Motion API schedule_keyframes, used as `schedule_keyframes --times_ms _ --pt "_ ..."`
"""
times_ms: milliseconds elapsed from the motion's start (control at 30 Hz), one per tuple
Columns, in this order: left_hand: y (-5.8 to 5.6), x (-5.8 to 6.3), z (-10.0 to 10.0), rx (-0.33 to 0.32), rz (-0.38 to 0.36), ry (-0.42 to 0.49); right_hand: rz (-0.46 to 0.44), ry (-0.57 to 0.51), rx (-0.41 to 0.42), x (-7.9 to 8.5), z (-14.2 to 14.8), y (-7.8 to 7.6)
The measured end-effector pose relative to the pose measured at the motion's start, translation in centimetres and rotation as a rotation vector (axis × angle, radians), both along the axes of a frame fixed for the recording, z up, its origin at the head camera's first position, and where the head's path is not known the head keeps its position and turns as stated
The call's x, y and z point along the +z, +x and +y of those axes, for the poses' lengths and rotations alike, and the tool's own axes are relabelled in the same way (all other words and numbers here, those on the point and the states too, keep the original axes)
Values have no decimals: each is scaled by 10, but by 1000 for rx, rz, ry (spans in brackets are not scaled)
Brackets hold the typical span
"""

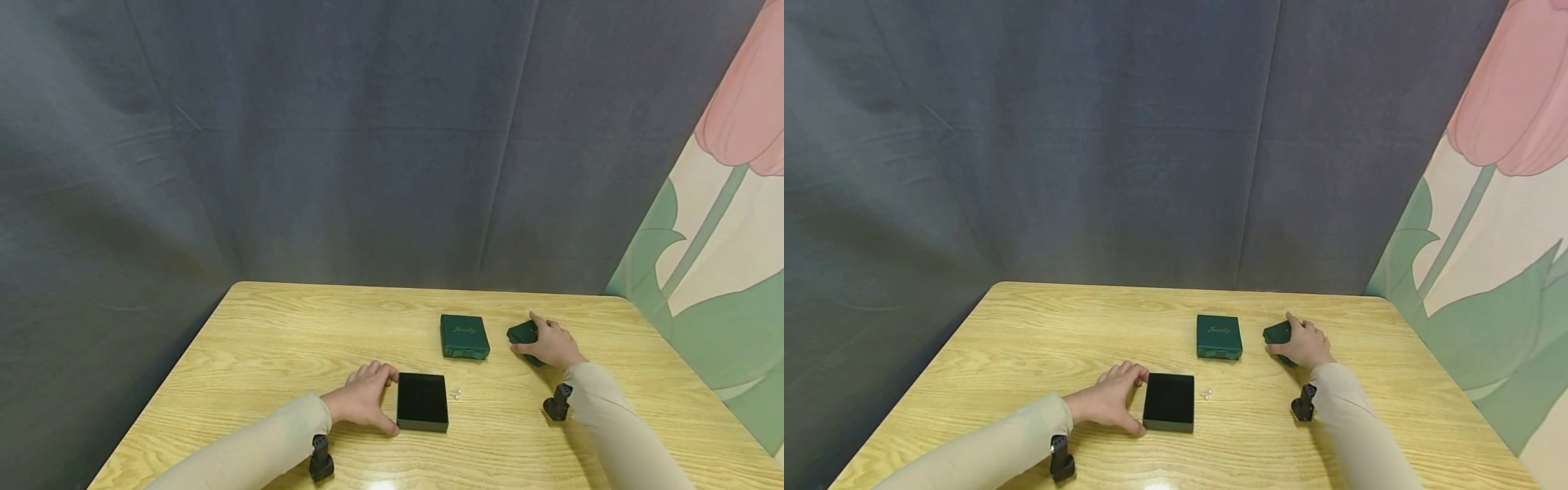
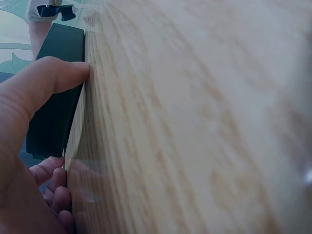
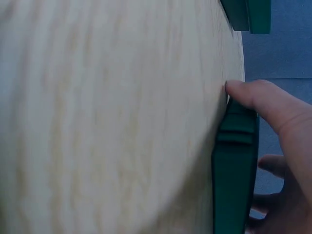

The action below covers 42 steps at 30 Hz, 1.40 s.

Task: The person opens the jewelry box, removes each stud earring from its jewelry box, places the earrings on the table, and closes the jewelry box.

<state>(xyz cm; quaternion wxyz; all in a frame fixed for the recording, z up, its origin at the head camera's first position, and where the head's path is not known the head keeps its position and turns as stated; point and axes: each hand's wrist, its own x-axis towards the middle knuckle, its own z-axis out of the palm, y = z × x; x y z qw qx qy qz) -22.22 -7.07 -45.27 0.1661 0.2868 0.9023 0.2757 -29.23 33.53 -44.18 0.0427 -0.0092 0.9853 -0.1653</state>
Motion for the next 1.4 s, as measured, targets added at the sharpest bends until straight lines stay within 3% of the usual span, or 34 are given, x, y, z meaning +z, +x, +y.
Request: schedule_keyframes --times_ms 200,467,667,933,1133,1400 --pt "0 -2 2 9 18 -1 -44 -18 -48 -2 3 -1" --pt "0 -2 2 15 26 0 -7 -76 -27 -1 4 -2" --pt "1 -1 1 21 31 5 35 -145 32 17 -8 0" --pt "-1 -1 0 14 15 5 142 -124 119 47 -44 10" --pt "0 -1 0 7 20 6 206 -134 203 57 -74 22" --pt "-1 -3 1 6 23 -5 209 -179 334 67 -112 41"
